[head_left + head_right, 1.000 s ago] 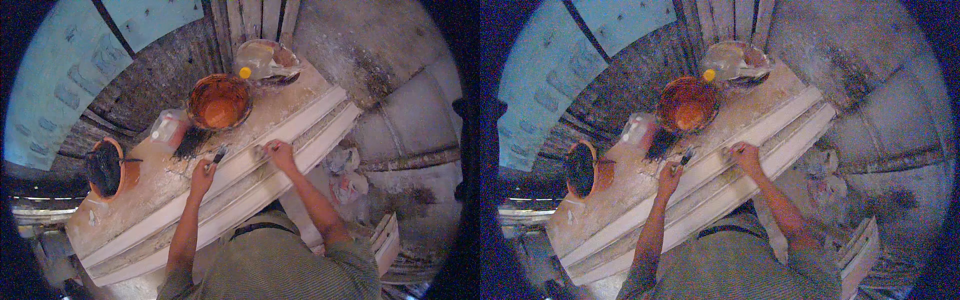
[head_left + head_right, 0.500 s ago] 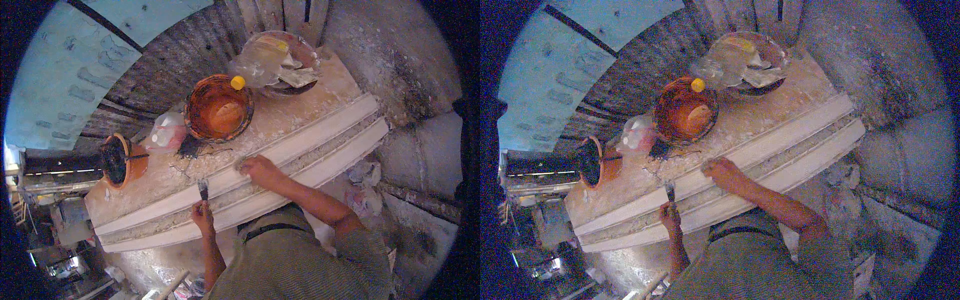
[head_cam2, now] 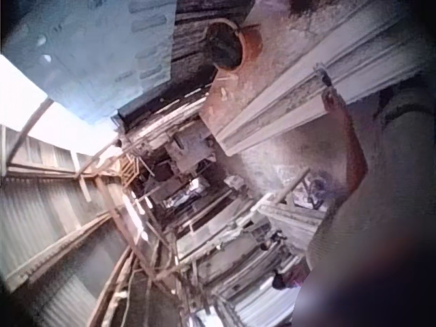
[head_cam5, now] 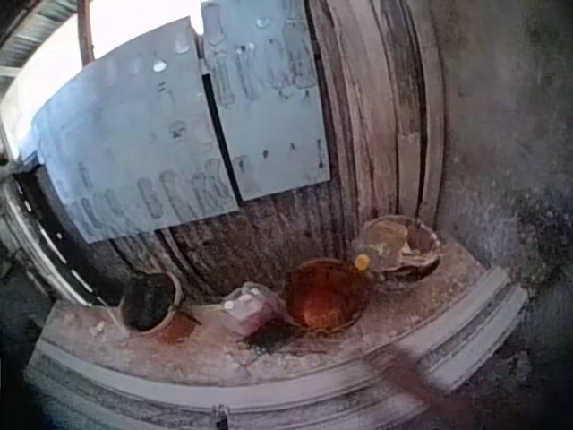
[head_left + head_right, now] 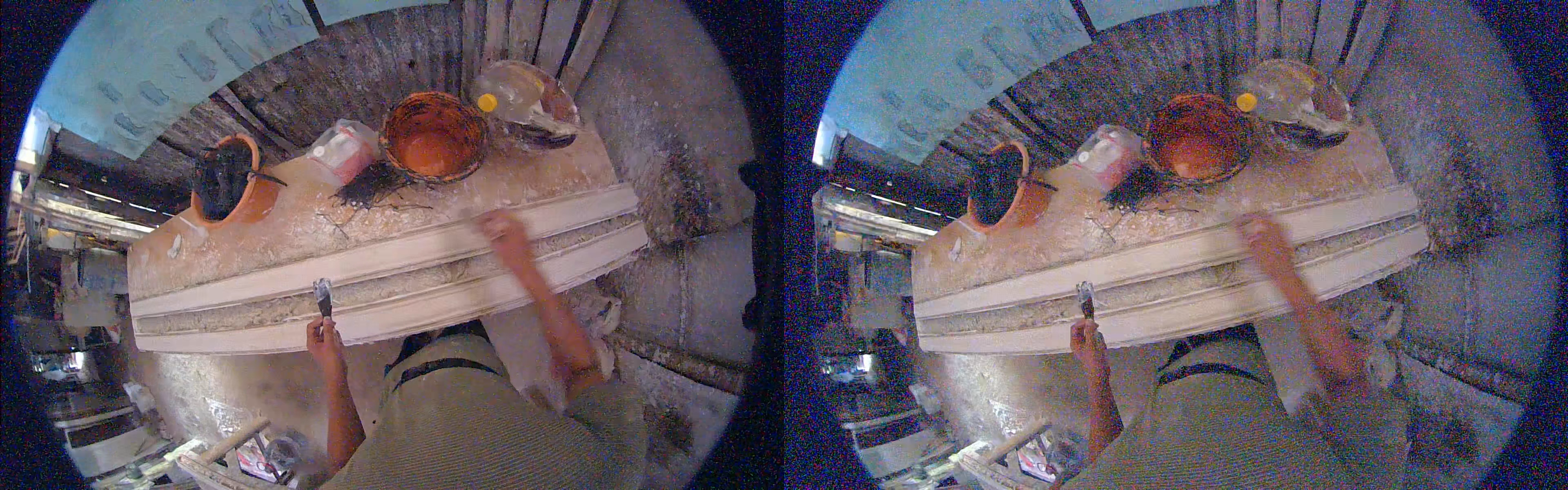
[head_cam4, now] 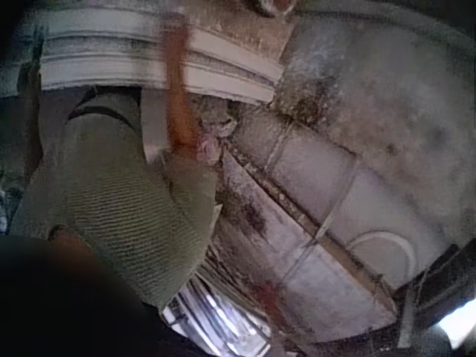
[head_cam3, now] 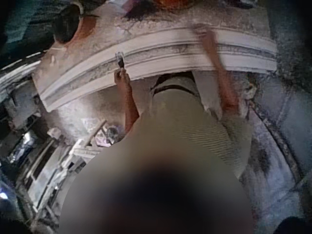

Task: The person scrapes a long, curved wooden piece using a metal scraper, removing material from the surface. They repeatedly scrape along the length of the piece, occasionally pausing to wipe the surface with their hand. The person then lifts the piece and moves it to a rack.

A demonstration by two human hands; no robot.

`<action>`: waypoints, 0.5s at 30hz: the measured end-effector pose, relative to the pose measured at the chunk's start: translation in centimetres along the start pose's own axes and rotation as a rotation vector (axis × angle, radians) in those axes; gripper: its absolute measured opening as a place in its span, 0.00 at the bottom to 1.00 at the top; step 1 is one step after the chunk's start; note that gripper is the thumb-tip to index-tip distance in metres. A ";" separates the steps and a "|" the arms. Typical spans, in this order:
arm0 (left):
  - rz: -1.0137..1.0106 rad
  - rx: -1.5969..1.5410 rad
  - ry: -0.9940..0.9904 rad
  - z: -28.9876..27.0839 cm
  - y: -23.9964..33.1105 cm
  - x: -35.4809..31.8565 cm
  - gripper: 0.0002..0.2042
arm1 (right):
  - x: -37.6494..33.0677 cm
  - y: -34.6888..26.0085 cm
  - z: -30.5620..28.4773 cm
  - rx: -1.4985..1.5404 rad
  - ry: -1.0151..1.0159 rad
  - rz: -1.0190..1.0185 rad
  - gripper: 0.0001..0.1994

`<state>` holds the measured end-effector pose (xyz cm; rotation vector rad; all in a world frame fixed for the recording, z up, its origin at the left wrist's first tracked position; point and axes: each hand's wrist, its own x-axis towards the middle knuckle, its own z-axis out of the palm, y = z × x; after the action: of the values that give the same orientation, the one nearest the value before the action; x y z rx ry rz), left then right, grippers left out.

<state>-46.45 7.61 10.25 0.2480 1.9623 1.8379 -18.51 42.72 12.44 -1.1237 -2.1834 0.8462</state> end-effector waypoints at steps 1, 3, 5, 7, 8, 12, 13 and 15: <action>-0.013 -0.025 0.013 -0.6 0.0 0.0 0.06 | -1.3 -4.1 4.6 0.160 -0.134 -0.022 0.08; -0.006 -0.086 -0.008 -1.8 -0.1 0.1 0.06 | -3.8 -11.7 13.7 0.316 -0.320 -0.195 0.10; -0.004 -0.020 0.007 -3.4 -0.3 0.4 0.06 | -5.8 -14.3 18.0 0.062 -0.361 -0.409 0.11; 0.029 0.019 0.007 -5.5 -0.8 0.9 0.05 | -7.2 -12.0 17.0 0.127 -0.294 -0.251 0.12; 0.057 0.021 0.024 -6.6 -1.1 1.2 0.05 | -7.1 -9.2 15.1 0.171 -0.224 -0.269 0.12; 0.100 0.111 0.143 -10.2 -0.8 1.0 0.05 | -7.0 4.5 -0.8 -0.253 -0.120 0.115 0.12; 0.165 0.166 0.143 -10.8 -0.4 0.6 0.05 | -6.9 6.6 -5.1 -0.336 -0.017 0.208 0.11; 0.002 0.084 0.174 -11.2 0.6 0.0 0.05 | -6.7 8.2 -10.7 -0.666 0.133 0.289 0.13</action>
<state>-51.35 -2.50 11.06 0.1184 2.1601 1.8348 -3.49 43.86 12.32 -1.7817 -2.2783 0.1161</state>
